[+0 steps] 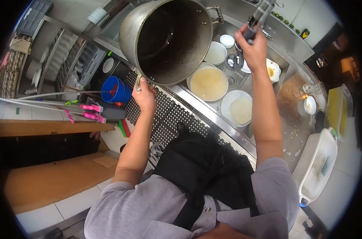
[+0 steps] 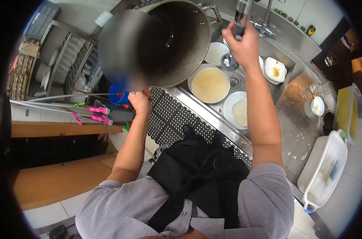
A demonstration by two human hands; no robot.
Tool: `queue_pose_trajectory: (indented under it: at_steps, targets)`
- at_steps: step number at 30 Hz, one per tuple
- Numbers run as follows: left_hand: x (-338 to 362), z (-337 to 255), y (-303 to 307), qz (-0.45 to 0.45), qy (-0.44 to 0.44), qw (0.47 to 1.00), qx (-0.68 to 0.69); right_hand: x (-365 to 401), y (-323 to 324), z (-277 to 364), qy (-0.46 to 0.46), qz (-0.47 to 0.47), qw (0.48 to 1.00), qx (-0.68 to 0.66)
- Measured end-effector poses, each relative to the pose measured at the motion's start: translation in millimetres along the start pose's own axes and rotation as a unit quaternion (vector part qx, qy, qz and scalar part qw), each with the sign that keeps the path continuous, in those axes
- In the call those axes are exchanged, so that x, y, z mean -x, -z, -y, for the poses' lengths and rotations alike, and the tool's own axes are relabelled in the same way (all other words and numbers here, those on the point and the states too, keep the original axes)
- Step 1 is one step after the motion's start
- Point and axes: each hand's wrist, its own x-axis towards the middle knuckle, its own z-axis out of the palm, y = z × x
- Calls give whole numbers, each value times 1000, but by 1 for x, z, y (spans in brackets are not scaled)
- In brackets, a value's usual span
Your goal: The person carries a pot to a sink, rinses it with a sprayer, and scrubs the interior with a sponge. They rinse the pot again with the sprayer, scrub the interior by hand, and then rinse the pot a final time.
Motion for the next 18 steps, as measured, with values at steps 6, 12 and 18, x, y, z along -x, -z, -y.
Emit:
queue_pose_trajectory:
  at_steps: [6, 12, 18]
  targets:
    - [1, 18, 6, -15, -48, 997, -56, -2, -50, 34, -6, -88, 918, -386]
    - [8, 8, 3, -22, -22, 999, -40, 4, -55, 69, -43, -114, 874, -471]
    - [7, 7, 8, 12, -19, 999, -48, 19, -51, 87, -53, -112, 860, -494]
